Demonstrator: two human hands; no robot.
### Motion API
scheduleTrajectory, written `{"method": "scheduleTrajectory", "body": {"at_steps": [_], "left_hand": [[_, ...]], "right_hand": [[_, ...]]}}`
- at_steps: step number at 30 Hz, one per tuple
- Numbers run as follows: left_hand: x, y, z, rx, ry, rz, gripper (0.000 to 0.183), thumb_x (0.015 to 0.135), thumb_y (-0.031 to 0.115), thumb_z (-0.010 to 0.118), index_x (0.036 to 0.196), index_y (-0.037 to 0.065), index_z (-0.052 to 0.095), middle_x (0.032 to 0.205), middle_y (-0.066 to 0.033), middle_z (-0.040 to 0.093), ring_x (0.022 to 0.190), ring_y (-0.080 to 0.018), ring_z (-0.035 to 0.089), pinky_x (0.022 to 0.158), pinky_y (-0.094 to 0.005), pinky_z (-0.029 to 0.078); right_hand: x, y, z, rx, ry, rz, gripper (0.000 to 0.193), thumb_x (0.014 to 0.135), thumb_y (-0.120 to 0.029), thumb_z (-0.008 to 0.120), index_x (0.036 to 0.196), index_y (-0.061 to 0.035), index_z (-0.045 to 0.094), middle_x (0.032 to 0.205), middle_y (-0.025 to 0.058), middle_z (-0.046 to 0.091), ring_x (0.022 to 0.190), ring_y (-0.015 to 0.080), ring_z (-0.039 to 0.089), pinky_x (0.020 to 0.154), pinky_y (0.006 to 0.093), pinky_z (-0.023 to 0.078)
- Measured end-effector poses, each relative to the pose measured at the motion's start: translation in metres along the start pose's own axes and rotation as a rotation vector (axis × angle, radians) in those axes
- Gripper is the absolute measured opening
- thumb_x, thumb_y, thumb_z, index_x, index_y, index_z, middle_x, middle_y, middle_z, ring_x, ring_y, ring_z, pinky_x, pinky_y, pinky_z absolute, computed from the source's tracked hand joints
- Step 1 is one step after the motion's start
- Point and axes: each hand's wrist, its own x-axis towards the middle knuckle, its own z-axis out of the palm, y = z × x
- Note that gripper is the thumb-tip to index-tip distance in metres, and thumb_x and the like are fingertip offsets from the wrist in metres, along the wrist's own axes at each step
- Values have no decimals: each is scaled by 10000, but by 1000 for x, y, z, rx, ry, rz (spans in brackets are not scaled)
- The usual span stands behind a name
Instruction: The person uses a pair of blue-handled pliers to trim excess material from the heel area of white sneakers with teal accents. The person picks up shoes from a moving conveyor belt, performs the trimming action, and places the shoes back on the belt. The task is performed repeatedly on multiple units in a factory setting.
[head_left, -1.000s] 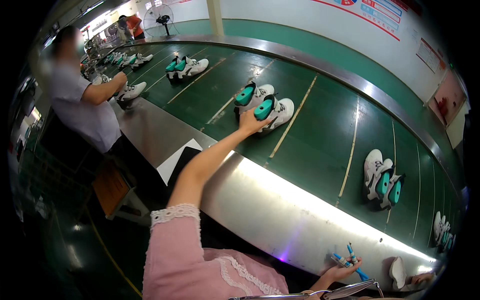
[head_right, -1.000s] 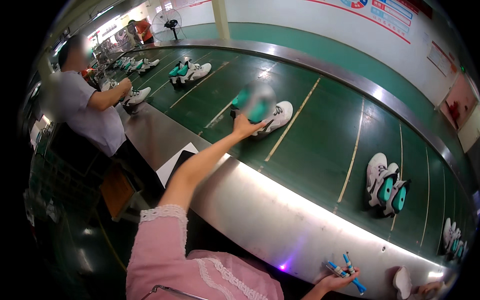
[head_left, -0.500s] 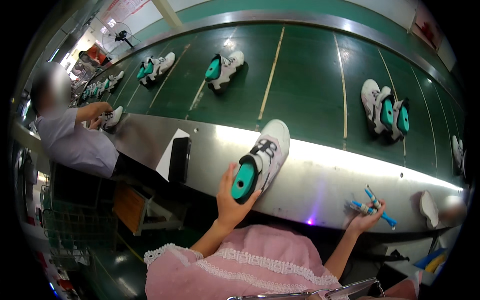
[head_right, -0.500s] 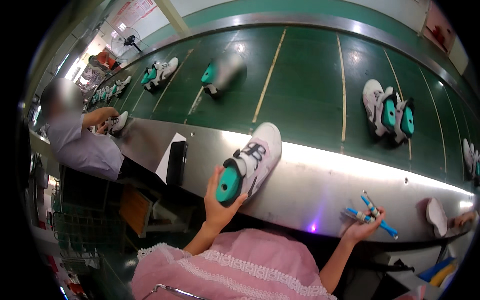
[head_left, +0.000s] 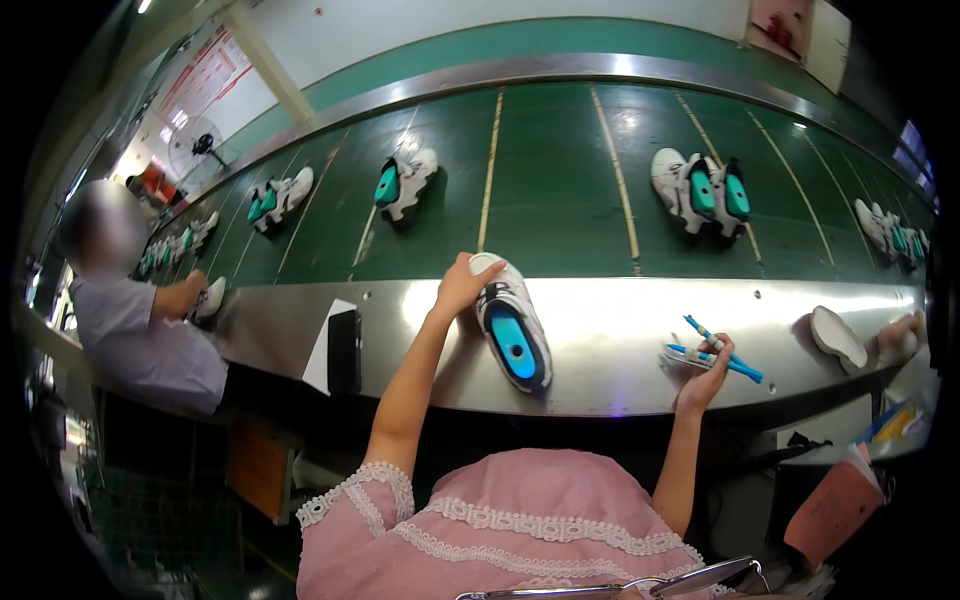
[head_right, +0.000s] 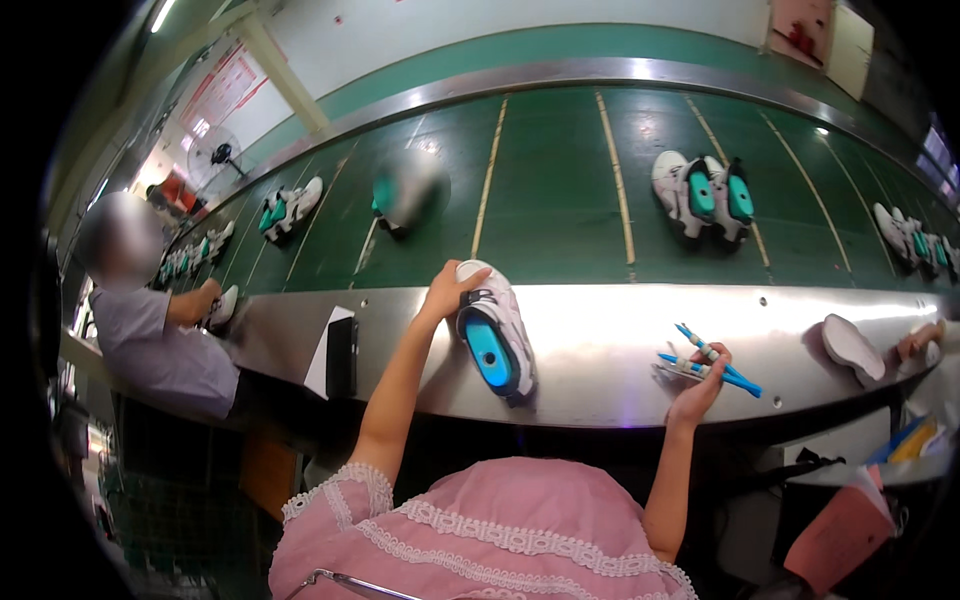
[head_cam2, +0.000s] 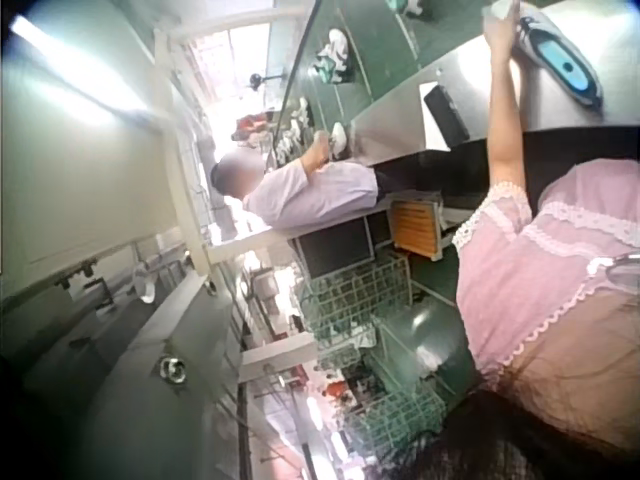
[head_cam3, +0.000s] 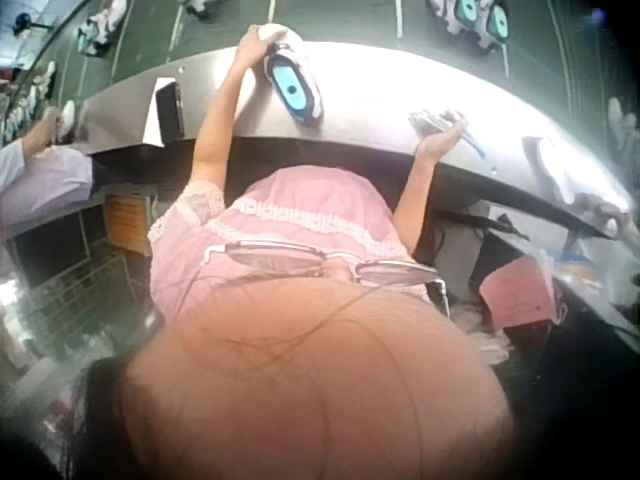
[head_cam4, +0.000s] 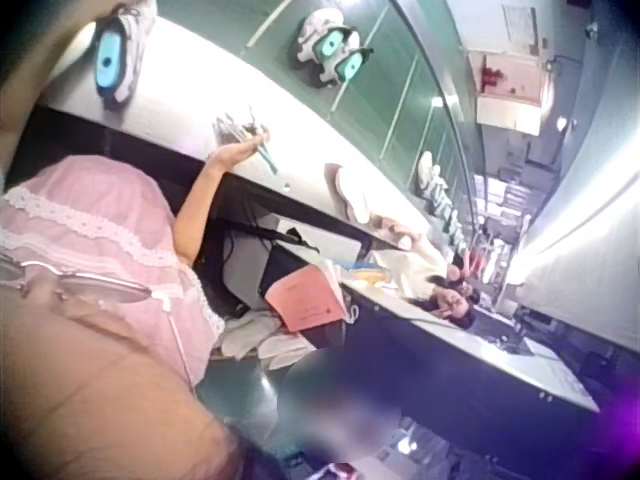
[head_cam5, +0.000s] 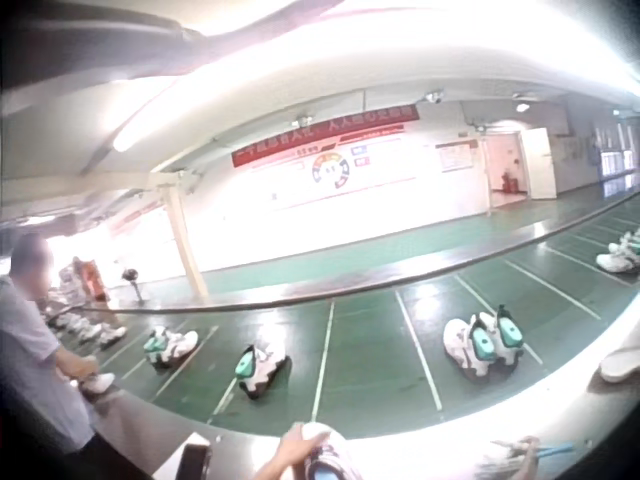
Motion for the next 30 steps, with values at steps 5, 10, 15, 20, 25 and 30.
{"method": "scheduleTrajectory", "body": {"at_steps": [5,10,15,20,25,30], "left_hand": [[2,22,9,-459,-45,181,692,536,278,848,1057,-32,516,942,-120,606,869,-186,598,782,-301,483],[-102,115,-42,-680,-1,542,729,515,97,834,1167,43,512,936,-57,605,849,-134,589,774,-257,485],[-180,125,-60,-679,-90,776,442,550,98,832,939,16,639,941,-108,632,905,-175,598,794,-285,475],[-206,130,-53,-719,-137,686,382,595,33,793,950,21,652,934,-118,661,848,-175,638,751,-265,503],[-197,139,-48,-678,-96,722,371,611,41,785,956,19,653,921,-105,664,819,-161,643,738,-255,508],[-188,140,-42,-706,-100,695,361,616,48,782,953,20,653,922,-97,662,820,-154,636,745,-258,504]], "right_hand": [[0,2,-3,42,0,24,267,944,-358,378,995,-116,478,739,-16,428,636,58,409,534,189,342],[-4,2,-5,-21,45,-10,144,897,-188,505,1019,-125,461,791,-17,451,639,45,428,492,183,343],[-27,-23,26,-18,10,-56,211,857,-74,537,1040,-119,442,836,-6,448,648,53,434,521,203,375],[-71,-92,80,26,-37,-300,200,830,-124,565,977,-98,431,850,4,411,637,71,432,525,199,376],[-104,-122,92,43,-201,-545,307,814,-198,624,955,-113,365,916,3,368,689,78,427,516,194,386],[-136,-122,111,-31,-342,-652,414,777,-169,692,931,-157,308,817,18,380,657,92,473,532,213,440]]}}
